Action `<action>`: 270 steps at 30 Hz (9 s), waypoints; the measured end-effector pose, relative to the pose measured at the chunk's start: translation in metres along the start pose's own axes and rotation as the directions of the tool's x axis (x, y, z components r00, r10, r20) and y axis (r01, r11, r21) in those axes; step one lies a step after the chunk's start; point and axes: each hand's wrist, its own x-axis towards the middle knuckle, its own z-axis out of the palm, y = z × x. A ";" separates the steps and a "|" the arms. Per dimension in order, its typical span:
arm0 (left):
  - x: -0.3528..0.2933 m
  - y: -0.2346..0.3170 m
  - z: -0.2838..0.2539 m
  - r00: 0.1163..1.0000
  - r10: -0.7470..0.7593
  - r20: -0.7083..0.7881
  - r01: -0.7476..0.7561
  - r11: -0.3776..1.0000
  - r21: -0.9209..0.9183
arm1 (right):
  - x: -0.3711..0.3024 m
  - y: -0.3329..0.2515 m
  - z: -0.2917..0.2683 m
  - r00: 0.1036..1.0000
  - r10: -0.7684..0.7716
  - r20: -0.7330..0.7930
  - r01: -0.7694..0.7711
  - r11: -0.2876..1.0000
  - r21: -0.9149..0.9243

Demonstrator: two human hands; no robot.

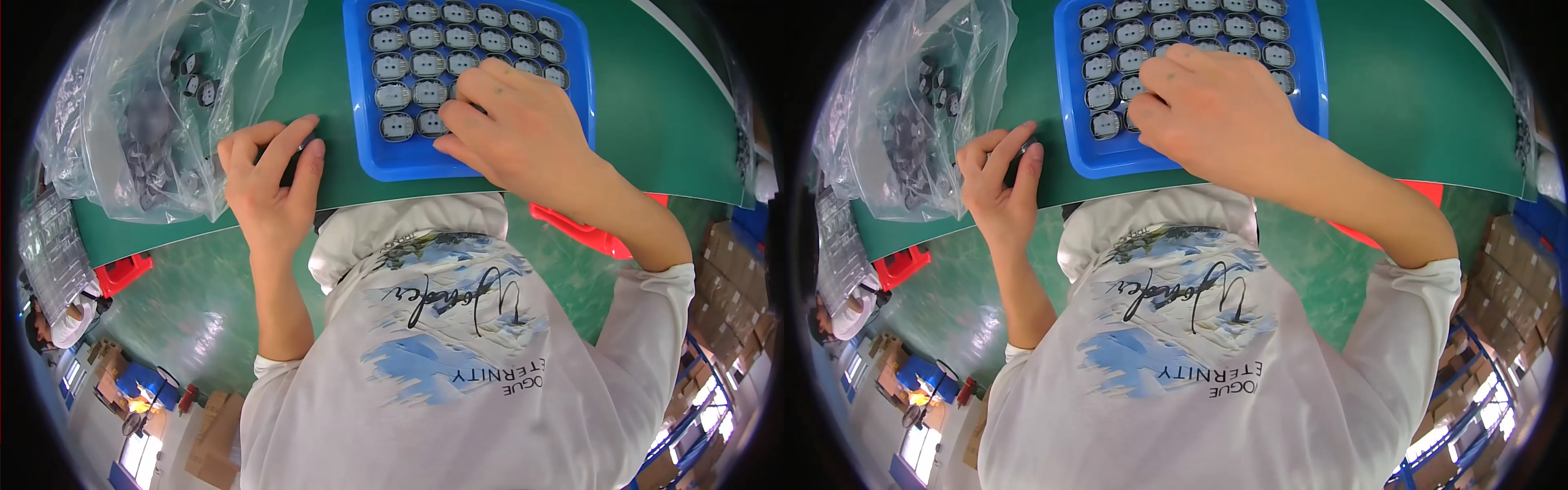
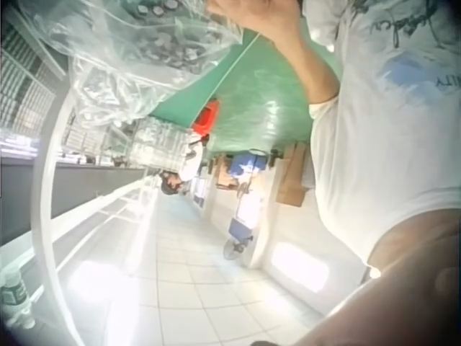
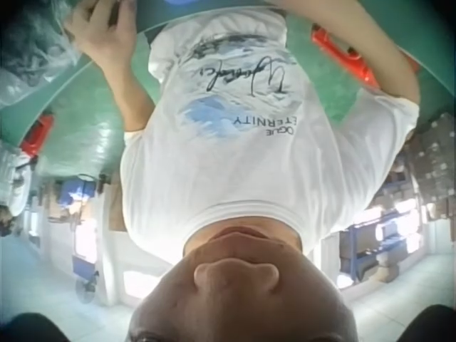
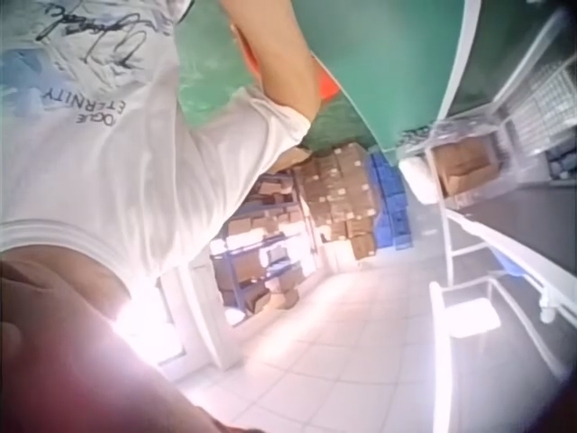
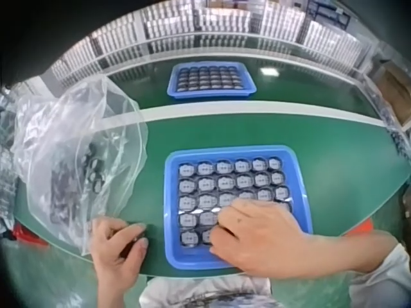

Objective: The person sorts small circular electronic components by hand, placing them into specific assembly templates and plastic trays.

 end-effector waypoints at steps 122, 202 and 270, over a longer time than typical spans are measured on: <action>0.056 0.068 0.048 0.851 0.483 0.207 -0.420 0.862 -0.284 | -0.131 0.033 -0.059 0.361 0.928 -0.091 -0.895 0.372 0.245; 0.037 0.090 0.009 0.968 0.243 0.059 -0.166 0.801 -0.576 | -0.034 -0.054 -0.010 0.690 0.716 0.109 -0.331 0.177 0.927; 0.074 0.095 0.045 0.803 0.412 0.430 -0.490 0.868 0.085 | -0.050 0.035 -0.038 0.979 0.145 0.143 -0.163 0.979 0.119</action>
